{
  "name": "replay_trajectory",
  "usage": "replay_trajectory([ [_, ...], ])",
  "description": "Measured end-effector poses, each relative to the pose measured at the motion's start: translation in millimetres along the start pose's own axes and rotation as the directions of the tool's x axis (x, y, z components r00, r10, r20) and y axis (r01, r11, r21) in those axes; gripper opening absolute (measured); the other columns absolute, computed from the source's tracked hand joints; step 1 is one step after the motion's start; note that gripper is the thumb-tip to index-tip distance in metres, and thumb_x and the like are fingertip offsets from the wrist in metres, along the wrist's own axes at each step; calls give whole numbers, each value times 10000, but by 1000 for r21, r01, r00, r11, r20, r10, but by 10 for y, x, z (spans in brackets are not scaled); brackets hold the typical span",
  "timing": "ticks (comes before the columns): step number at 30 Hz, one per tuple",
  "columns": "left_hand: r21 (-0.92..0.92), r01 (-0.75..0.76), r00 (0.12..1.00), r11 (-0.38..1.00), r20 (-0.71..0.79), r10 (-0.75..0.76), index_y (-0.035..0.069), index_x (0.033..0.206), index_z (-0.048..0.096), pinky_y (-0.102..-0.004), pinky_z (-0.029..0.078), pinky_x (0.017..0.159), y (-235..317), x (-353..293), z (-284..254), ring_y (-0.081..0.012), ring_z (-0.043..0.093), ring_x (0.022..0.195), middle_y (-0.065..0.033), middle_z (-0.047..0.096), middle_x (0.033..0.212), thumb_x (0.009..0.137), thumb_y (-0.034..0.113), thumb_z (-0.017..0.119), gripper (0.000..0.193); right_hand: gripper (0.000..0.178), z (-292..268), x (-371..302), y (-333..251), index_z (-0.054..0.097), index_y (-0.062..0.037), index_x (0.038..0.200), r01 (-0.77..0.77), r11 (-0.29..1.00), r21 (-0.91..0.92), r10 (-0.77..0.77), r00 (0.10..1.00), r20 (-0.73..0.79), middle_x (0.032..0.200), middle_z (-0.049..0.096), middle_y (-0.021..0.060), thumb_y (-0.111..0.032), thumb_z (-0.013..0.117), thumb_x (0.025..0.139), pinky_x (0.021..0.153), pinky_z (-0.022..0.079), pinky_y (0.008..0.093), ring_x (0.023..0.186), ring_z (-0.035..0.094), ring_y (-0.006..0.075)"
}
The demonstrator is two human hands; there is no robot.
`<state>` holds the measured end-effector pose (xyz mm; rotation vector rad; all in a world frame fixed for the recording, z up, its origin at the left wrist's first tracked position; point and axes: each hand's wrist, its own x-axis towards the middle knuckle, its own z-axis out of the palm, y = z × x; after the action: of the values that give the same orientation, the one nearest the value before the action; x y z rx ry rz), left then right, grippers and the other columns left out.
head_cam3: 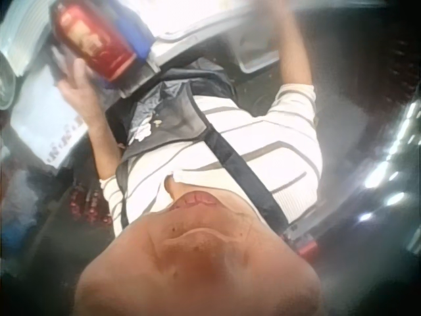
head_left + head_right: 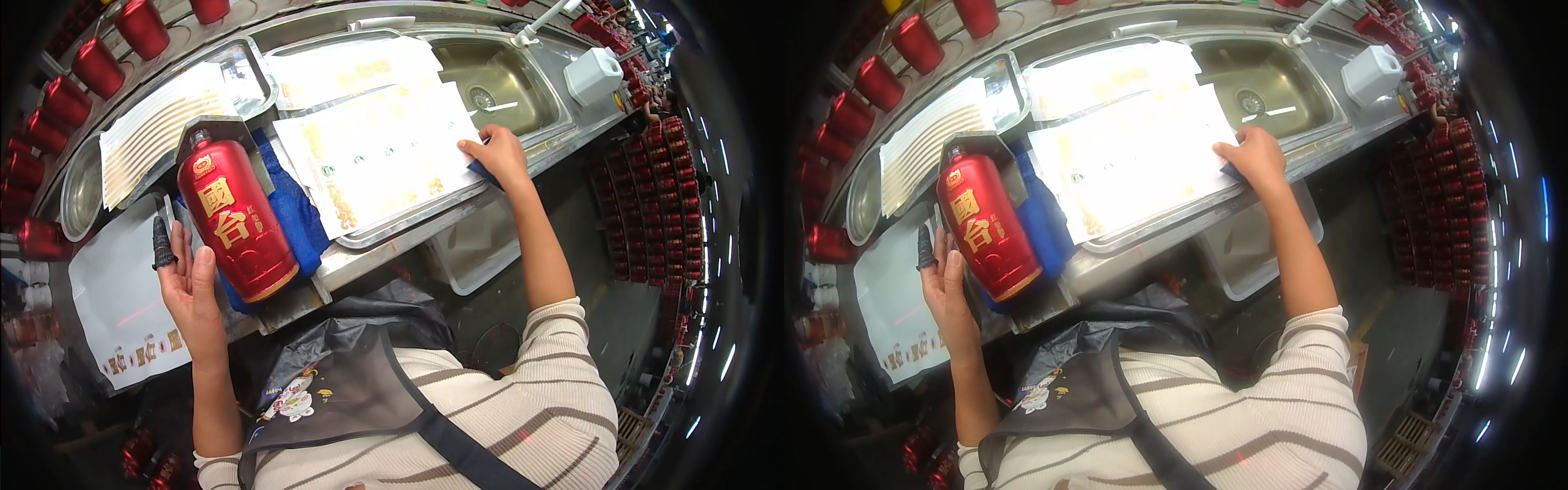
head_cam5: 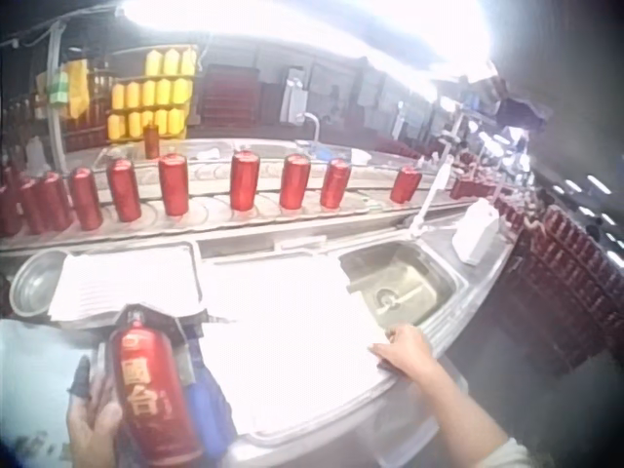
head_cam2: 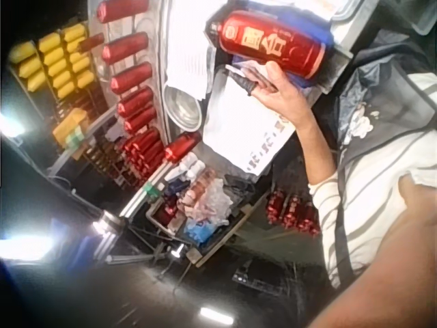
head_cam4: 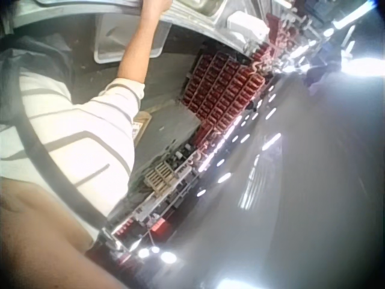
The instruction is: The person applies gold stickers to red cylindrical containers, smoothing each label with a blue cloth and rotating the container to ensure adhesion. The person handles multiple containers one at a time, placing finished units aside.
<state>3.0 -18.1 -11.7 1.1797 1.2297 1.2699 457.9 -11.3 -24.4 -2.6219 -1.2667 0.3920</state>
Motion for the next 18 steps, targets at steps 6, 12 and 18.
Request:
replay_trajectory([
  [6, 14, 33, 999, 999, -3, -33, -88, 1467, 320, -399, 295, 1167, -84, -25, -44, -311, 348, 1441, -250, 366, 1530, 993, 146, 569, 585, 256, 127, 295, 603, 718, 4, 768, 84, 889, 450, -76, 996, -34, 698, 696, 73, -243, 771, 731, 618, 482, 294, 637, 624, 138],
  [12, 54, 59, 997, 997, -53, -56, -68, 1468, 332, -391, 313, 1158, -34, -41, -90, -300, 360, 1436, -231, 387, 1524, 992, 137, 564, 568, 222, -309, 814, 652, 733, -19, 790, 206, 939, 275, -189, 978, -89, 715, 707, 73, -230, 784, 747, 644, 491, 310, 653, 645, 152],
  [18, 69, 45, 993, 997, -115, -37, -66, 1454, 347, -393, 304, 1163, -135, -30, -222, -300, 388, 1422, -227, 414, 1510, 995, 138, 560, 546, 208, -162, 1799, 1016, 747, -93, 784, 63, 995, -79, -62, 998, 14, 757, 713, 94, -253, 839, 687, 701, 517, 367, 725, 680, 236],
])
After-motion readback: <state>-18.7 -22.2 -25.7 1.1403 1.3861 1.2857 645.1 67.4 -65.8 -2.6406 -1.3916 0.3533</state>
